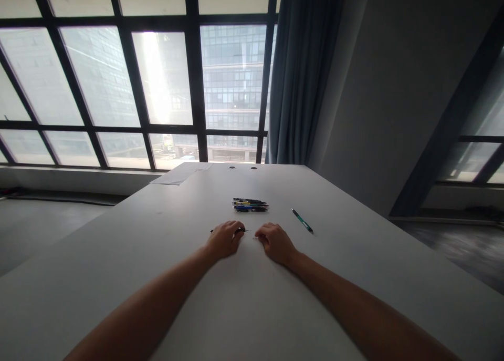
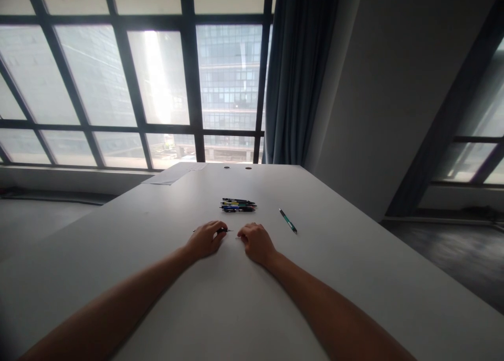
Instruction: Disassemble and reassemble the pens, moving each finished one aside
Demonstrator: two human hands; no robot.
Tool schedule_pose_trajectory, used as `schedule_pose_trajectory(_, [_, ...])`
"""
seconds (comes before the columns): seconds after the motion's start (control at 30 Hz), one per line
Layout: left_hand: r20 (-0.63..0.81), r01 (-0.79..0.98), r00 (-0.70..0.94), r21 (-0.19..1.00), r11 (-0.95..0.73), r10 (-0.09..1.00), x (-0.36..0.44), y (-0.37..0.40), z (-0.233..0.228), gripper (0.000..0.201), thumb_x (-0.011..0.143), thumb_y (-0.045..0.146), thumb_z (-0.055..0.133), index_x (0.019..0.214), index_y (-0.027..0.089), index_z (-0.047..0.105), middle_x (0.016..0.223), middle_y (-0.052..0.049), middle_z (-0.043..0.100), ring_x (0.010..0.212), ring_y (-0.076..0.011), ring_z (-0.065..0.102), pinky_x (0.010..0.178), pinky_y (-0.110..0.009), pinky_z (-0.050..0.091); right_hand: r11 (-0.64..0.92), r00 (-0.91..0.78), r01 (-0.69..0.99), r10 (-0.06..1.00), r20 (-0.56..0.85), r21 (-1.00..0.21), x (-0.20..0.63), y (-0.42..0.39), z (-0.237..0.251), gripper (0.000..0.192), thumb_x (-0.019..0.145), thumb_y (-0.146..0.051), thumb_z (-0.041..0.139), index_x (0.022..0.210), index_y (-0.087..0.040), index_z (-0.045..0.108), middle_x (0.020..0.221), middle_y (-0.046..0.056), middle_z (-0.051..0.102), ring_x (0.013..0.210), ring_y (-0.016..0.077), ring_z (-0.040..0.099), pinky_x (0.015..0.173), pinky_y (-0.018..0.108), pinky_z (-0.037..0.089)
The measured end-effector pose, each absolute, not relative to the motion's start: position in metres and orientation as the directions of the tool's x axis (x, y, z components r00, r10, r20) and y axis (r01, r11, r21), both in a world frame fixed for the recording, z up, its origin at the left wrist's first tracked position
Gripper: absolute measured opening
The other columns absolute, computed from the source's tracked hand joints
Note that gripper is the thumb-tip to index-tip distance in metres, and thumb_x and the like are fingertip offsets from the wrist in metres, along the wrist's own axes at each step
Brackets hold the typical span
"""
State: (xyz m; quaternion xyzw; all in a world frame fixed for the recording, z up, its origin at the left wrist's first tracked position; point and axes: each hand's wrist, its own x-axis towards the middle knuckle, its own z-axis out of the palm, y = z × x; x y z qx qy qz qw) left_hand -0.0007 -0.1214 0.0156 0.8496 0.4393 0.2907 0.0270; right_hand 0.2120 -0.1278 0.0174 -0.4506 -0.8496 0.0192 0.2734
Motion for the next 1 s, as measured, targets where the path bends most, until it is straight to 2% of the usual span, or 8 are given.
schedule_pose_trajectory(0.2, [0.444, 0.752, 0.453, 0.276, -0.599, 0.773, -0.0005, -0.1215, 0.0168, 0.023, 0.089, 0.026, 0.046, 0.102, 0.022, 0.064, 0.097, -0.006, 0.069, 0.086, -0.0202, 0.062, 0.075, -0.032, 0.048, 0.609, -0.381, 0.737, 0.732, 0.565, -0.293, 0.2099, -0.1307, 0.0175, 0.024, 0.083, -0.005, 0.052, 0.102, -0.016, 0.062, 0.096, 0.005, 0.067, 0.088, 0.016, 0.06, 0.087, 0.031, 0.042])
schedule_pose_trajectory(1.0, [0.446, 0.749, 0.481, 0.239, -0.618, 0.755, 0.0016, -0.1247, 0.0198, 0.021, 0.089, 0.023, 0.046, 0.1, 0.021, 0.065, 0.092, -0.006, 0.069, 0.084, -0.0205, 0.061, 0.074, -0.032, 0.048, 0.64, -0.413, 0.728, 0.696, 0.588, -0.246, 0.2081, -0.1359, 0.0199, 0.022, 0.081, -0.006, 0.051, 0.097, -0.016, 0.061, 0.09, 0.005, 0.066, 0.081, 0.016, 0.059, 0.083, 0.03, 0.041])
